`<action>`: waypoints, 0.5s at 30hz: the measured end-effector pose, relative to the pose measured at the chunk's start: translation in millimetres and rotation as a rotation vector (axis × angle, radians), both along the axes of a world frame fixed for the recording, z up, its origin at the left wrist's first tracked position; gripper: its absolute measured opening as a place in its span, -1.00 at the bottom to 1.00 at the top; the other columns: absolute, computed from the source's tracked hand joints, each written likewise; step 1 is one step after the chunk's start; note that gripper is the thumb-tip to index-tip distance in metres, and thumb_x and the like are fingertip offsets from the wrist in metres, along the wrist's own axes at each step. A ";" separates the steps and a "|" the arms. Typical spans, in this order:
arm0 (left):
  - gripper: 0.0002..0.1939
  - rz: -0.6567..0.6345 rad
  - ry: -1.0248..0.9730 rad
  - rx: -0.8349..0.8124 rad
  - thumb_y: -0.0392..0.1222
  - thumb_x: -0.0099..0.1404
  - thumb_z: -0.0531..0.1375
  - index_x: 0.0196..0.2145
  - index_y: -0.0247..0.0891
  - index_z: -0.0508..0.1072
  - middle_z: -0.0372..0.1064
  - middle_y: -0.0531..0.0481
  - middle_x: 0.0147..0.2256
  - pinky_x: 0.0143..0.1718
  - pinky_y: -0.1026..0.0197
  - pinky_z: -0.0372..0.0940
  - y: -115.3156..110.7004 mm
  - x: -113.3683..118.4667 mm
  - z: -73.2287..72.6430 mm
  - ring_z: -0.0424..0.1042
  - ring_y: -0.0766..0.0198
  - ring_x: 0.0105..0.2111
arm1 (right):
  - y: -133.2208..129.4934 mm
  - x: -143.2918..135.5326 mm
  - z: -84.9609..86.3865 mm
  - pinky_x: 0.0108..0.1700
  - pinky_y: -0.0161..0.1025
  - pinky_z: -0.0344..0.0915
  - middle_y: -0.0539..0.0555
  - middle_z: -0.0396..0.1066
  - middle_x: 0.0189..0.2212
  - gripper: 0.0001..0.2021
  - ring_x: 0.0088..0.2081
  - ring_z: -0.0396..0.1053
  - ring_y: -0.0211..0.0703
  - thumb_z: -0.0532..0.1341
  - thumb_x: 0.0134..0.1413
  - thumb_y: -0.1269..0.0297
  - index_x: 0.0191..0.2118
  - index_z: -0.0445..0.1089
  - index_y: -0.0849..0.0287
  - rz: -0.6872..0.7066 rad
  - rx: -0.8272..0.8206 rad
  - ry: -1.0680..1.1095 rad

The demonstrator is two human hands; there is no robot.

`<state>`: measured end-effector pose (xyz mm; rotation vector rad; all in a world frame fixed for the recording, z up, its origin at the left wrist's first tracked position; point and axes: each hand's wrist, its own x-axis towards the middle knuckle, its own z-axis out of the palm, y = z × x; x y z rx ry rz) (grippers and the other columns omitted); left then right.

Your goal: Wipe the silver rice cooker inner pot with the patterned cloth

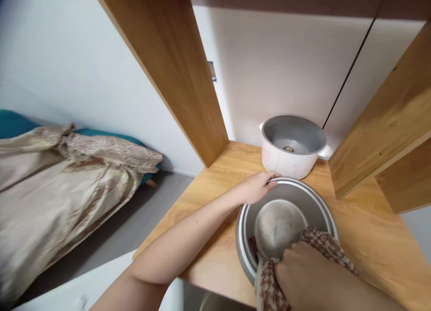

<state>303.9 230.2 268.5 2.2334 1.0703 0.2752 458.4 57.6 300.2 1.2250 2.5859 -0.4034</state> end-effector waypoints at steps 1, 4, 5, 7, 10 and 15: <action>-0.64 -0.016 0.002 -0.007 -0.08 0.56 0.03 0.17 -0.15 0.47 0.57 -0.15 0.12 0.17 -0.03 0.40 0.8 0.2 -0.4 0.54 -0.01 0.11 | 0.4 -0.7 4.9 -0.31 -0.04 0.22 0.13 0.60 -0.47 -0.89 -0.40 0.53 0.12 0.36 0.17 0.25 -0.39 0.54 0.05 0.019 -0.080 -0.051; -0.65 -0.073 0.020 -0.035 -0.08 0.58 0.00 0.18 -0.16 0.41 0.57 -0.15 0.11 0.14 0.02 0.40 4.7 0.0 -1.6 0.54 0.04 0.09 | 1.8 -0.7 10.8 -0.29 -0.02 0.19 0.15 0.61 -0.42 -0.89 -0.36 0.55 0.17 0.29 0.21 0.27 -0.33 0.56 0.06 0.033 -0.164 -0.089; -0.65 -0.091 0.031 -0.038 -0.08 0.59 -0.01 0.19 -0.18 0.40 0.56 -0.17 0.12 0.13 0.01 0.40 6.1 -0.3 -1.6 0.54 0.03 0.09 | 2.0 -0.1 10.7 -0.28 -0.02 0.18 0.15 0.61 -0.41 -0.88 -0.35 0.55 0.19 0.26 0.22 0.29 -0.31 0.57 0.06 0.028 -0.165 -0.084; -0.65 -0.122 0.055 -0.035 -0.06 0.60 -0.02 0.17 -0.20 0.37 0.55 -0.22 0.11 0.11 0.00 0.40 8.5 -1.1 -1.1 0.55 0.00 0.06 | 1.9 1.5 9.3 -0.28 -0.01 0.16 0.15 0.62 -0.38 -0.86 -0.31 0.57 0.22 0.23 0.22 0.27 -0.28 0.56 0.05 0.016 -0.183 -0.072; -0.69 -0.161 0.092 -0.029 -0.04 0.60 -0.03 0.12 -0.20 0.35 0.58 -0.21 0.03 0.03 0.03 0.42 10.7 -1.9 1.0 0.57 0.02 -0.02 | 1.4 4.0 7.0 -0.30 -0.03 0.15 0.12 0.62 -0.36 -0.88 -0.29 0.58 0.21 0.22 0.18 0.23 -0.31 0.52 0.02 0.000 -0.237 -0.060; -0.70 -0.169 0.131 -0.014 -0.06 0.61 -0.07 0.12 -0.19 0.33 0.57 -0.18 0.02 0.00 0.10 0.41 9.2 -1.1 4.0 0.57 0.08 -0.05 | -0.4 7.5 2.6 -0.33 -0.04 0.11 0.07 0.56 -0.44 -0.85 -0.36 0.55 0.17 0.17 0.19 0.29 -0.37 0.46 0.01 0.042 -0.155 -0.029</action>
